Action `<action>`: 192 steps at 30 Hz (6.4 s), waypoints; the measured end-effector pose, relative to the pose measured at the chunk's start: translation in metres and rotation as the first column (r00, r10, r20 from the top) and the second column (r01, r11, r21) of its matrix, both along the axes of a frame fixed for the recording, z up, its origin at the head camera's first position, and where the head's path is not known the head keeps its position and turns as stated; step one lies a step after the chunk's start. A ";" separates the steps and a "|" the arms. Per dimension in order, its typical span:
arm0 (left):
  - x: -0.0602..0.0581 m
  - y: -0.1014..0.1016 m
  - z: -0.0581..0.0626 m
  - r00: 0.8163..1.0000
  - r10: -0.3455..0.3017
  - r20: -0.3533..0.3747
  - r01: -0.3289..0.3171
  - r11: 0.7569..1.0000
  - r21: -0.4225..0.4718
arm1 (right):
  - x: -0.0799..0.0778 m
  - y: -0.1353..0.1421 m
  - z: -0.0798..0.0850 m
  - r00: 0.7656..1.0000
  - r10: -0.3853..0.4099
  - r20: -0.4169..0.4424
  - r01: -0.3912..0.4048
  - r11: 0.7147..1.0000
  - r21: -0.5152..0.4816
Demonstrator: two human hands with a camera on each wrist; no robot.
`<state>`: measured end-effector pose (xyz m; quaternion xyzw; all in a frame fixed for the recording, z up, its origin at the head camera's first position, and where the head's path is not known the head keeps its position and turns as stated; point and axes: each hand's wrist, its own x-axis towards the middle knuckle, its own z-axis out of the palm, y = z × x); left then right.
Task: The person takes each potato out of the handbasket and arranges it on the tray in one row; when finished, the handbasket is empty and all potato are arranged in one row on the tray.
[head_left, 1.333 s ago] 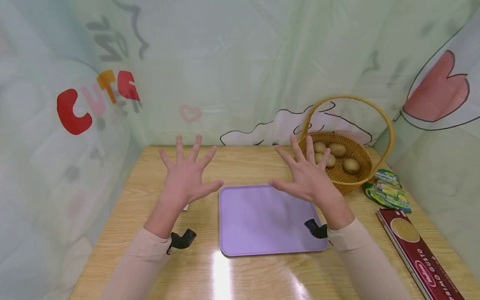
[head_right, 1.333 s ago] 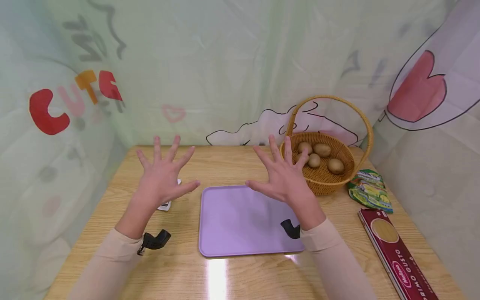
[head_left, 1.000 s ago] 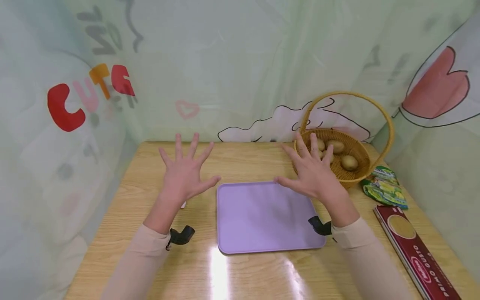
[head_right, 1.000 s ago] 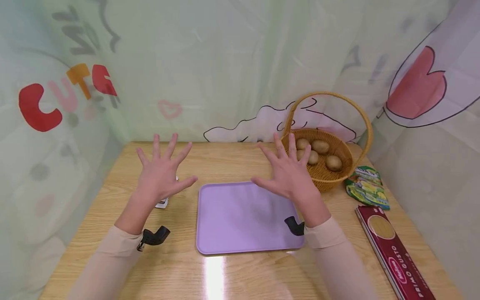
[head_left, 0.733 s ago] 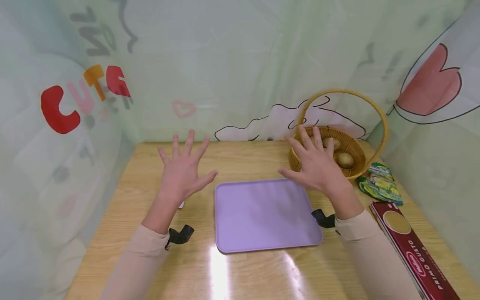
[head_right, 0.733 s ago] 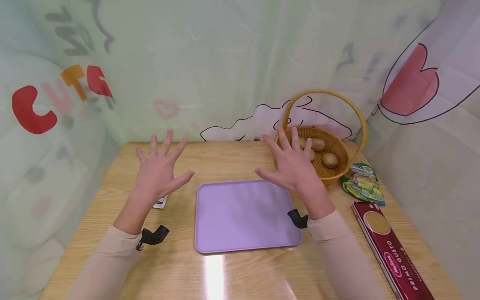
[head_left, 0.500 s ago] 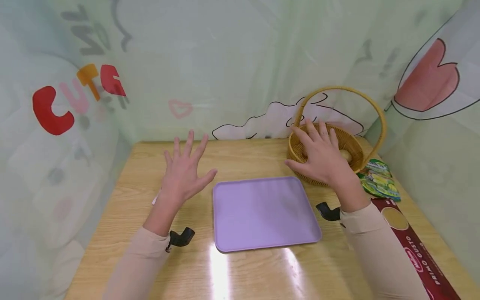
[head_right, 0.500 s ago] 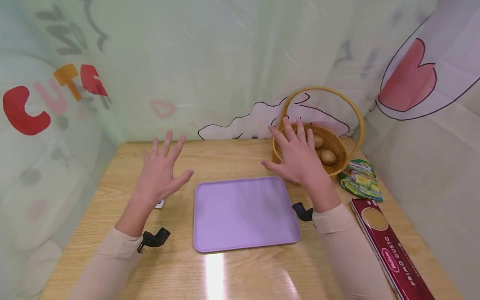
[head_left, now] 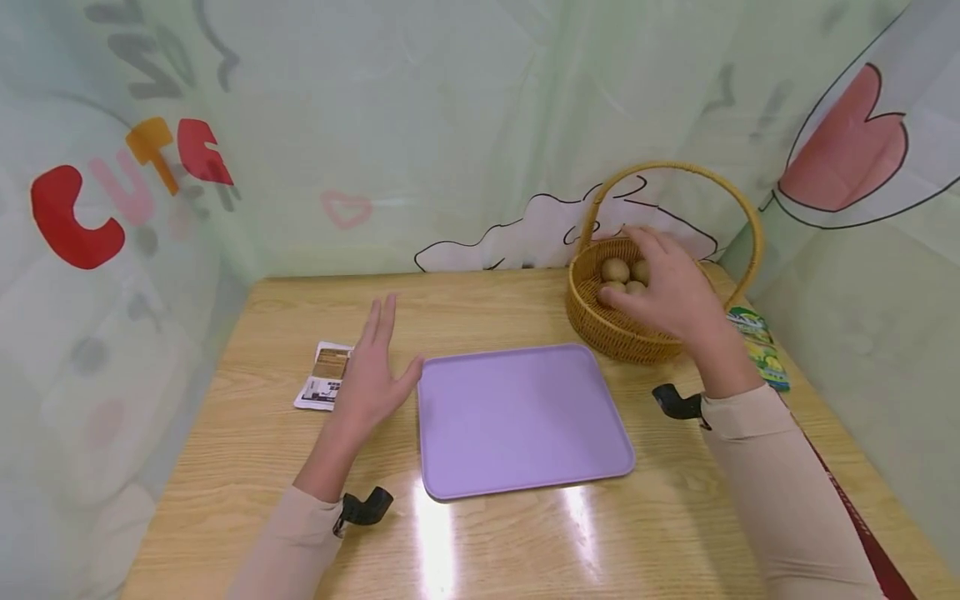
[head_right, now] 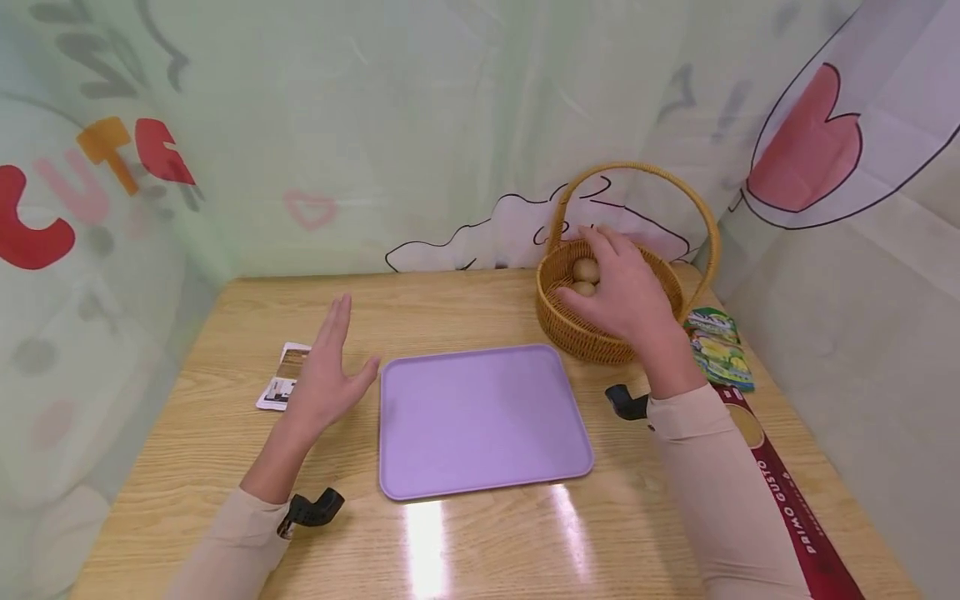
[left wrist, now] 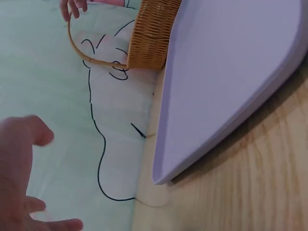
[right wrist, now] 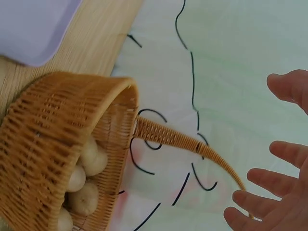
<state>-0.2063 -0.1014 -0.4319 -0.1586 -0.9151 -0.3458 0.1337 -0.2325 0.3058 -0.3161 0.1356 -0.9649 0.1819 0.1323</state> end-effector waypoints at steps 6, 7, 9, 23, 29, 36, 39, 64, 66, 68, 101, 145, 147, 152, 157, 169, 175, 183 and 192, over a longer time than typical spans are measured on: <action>0.004 -0.006 -0.015 0.994 -0.021 0.107 0.016 0.998 0.053 | -0.008 0.011 -0.003 0.999 -0.028 0.040 0.029 0.999 -0.024; 0.005 -0.006 -0.017 0.992 -0.025 0.125 0.017 0.998 0.060 | -0.010 0.012 -0.003 0.998 -0.031 0.049 0.032 0.999 -0.022; 0.007 -0.006 -0.022 0.989 -0.028 0.148 0.015 0.996 0.085 | -0.013 0.014 -0.003 0.997 -0.033 0.065 0.035 0.999 -0.020; 0.016 0.007 -0.049 0.954 0.036 0.297 -0.045 0.999 0.022 | -0.041 0.028 0.000 0.981 -0.074 0.181 0.075 0.997 -0.002; 0.015 0.010 -0.053 0.954 0.011 0.301 -0.041 0.995 0.093 | -0.052 0.032 -0.003 0.972 -0.095 0.214 0.091 0.995 0.028; 0.012 0.012 -0.054 0.965 0.059 0.257 -0.082 0.994 0.076 | -0.060 0.038 -0.006 0.958 -0.105 0.266 0.093 0.994 0.055; 0.012 0.012 -0.052 0.967 0.070 0.245 -0.091 0.993 0.075 | -0.064 0.041 -0.008 0.957 -0.099 0.271 0.085 0.994 0.061; 0.008 0.008 -0.057 0.912 0.006 0.410 -0.121 0.959 0.255 | -0.108 0.054 -0.029 0.939 -0.081 0.336 0.022 0.984 0.178; 0.009 0.008 -0.058 0.905 -0.003 0.426 -0.125 0.954 0.272 | -0.112 0.055 -0.032 0.937 -0.073 0.342 0.006 0.981 0.194; 0.009 0.007 -0.058 0.900 -0.007 0.437 -0.130 0.950 0.283 | -0.114 0.056 -0.034 0.937 -0.059 0.345 -0.015 0.978 0.209; 0.000 -0.002 -0.074 0.848 -0.118 0.517 -0.161 0.872 0.462 | -0.146 0.042 -0.065 0.750 0.022 0.661 -0.179 0.969 0.171; 0.000 0.002 -0.077 0.856 -0.116 0.503 -0.155 0.872 0.465 | -0.093 0.035 -0.045 0.930 0.016 0.368 -0.061 0.992 0.110; 0.000 0.001 -0.077 0.855 -0.113 0.506 -0.157 0.874 0.460 | -0.087 0.032 -0.044 0.936 0.020 0.352 -0.055 0.994 0.091; 0.001 0.000 -0.078 0.846 -0.117 0.520 -0.163 0.872 0.461 | -0.074 0.021 -0.038 0.944 0.037 0.328 -0.062 0.996 0.064; 0.002 0.000 -0.079 0.849 -0.109 0.516 -0.162 0.878 0.451 | -0.062 0.006 -0.033 0.945 0.072 0.320 -0.085 0.996 0.028; 0.003 0.000 -0.074 0.862 -0.101 0.497 -0.152 0.883 0.443 | -0.047 -0.029 -0.039 0.960 0.180 0.215 -0.187 0.982 0.009; 0.003 0.000 -0.075 0.858 -0.100 0.503 -0.159 0.881 0.446 | -0.045 -0.044 -0.050 0.953 0.226 0.201 -0.232 0.973 0.008; 0.004 0.000 -0.074 0.856 -0.099 0.507 -0.173 0.869 0.463 | -0.045 -0.066 -0.067 0.934 0.289 0.210 -0.282 0.957 -0.061; 0.003 -0.001 -0.074 0.859 -0.094 0.502 -0.167 0.877 0.450 | -0.048 -0.094 -0.083 0.920 0.334 0.204 -0.333 0.942 -0.038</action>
